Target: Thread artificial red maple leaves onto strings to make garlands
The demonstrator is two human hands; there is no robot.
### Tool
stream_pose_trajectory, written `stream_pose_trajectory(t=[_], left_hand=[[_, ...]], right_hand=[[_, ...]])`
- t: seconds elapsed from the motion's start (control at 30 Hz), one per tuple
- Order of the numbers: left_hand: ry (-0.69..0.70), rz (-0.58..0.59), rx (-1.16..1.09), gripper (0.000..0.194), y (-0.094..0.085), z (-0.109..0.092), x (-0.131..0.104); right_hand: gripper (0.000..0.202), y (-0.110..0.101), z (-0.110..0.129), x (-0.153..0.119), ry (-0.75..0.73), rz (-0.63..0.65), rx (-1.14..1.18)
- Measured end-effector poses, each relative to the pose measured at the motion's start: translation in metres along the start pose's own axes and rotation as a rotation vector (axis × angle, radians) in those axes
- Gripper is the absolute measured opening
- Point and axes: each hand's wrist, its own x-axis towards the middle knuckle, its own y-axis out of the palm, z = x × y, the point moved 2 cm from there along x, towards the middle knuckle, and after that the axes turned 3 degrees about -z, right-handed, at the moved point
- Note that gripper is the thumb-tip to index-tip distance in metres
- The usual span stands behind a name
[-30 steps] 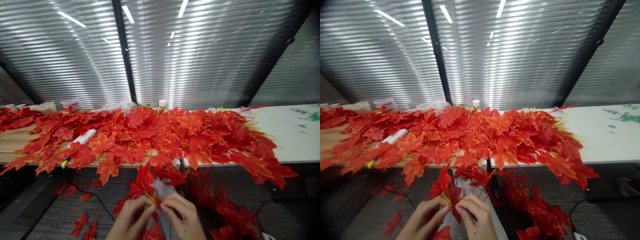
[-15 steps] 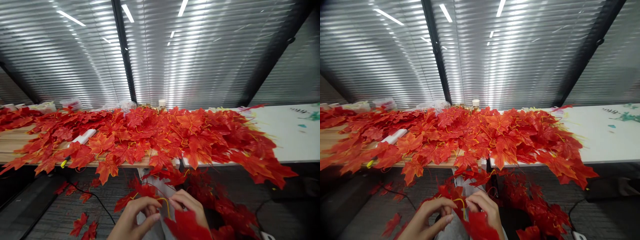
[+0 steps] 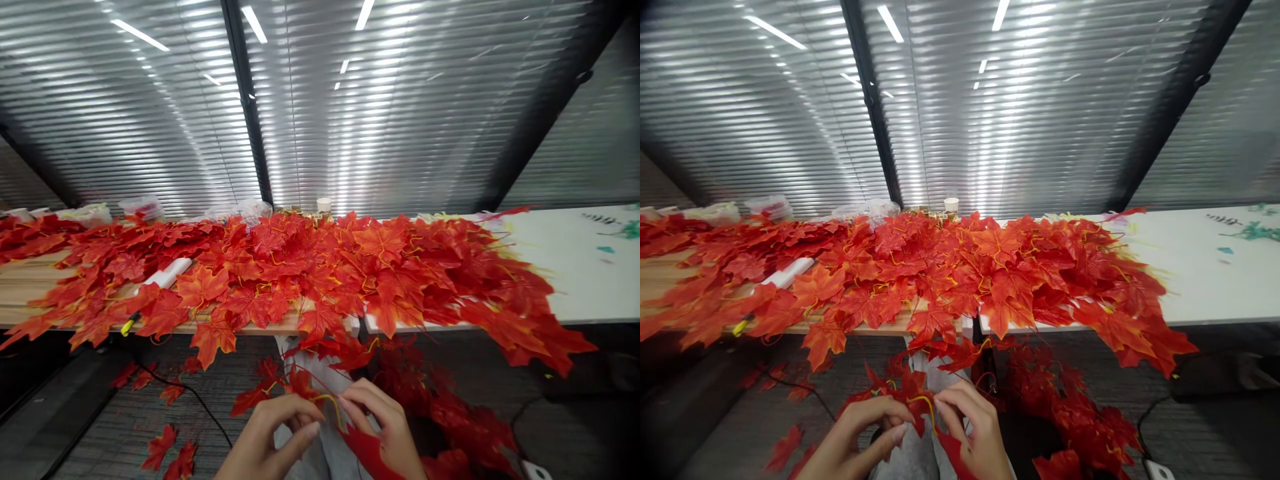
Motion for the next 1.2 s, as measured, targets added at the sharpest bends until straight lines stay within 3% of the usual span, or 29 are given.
stream_pose_trajectory(t=[0.27,0.77,1.0,1.2], left_hand=[[-0.011,0.013,0.003,0.021,0.0018,0.0041,-0.0015],[0.008,0.006,0.014,0.018,0.0022,0.0050,-0.0033],[-0.056,0.016,0.058,0.023,0.0029,0.0093,-0.0052],[0.029,0.032,0.028,0.025,0.0038,0.0087,-0.0014]], right_hand=[[0.017,0.0026,-0.0094,-0.0026,0.005,0.007,-0.012],[0.018,0.0025,-0.0034,0.0007,0.036,0.040,0.006],[0.015,0.0034,-0.0033,0.0005,-0.001,0.029,0.032],[0.014,0.0025,-0.0031,0.0021,-0.043,0.010,0.029]])
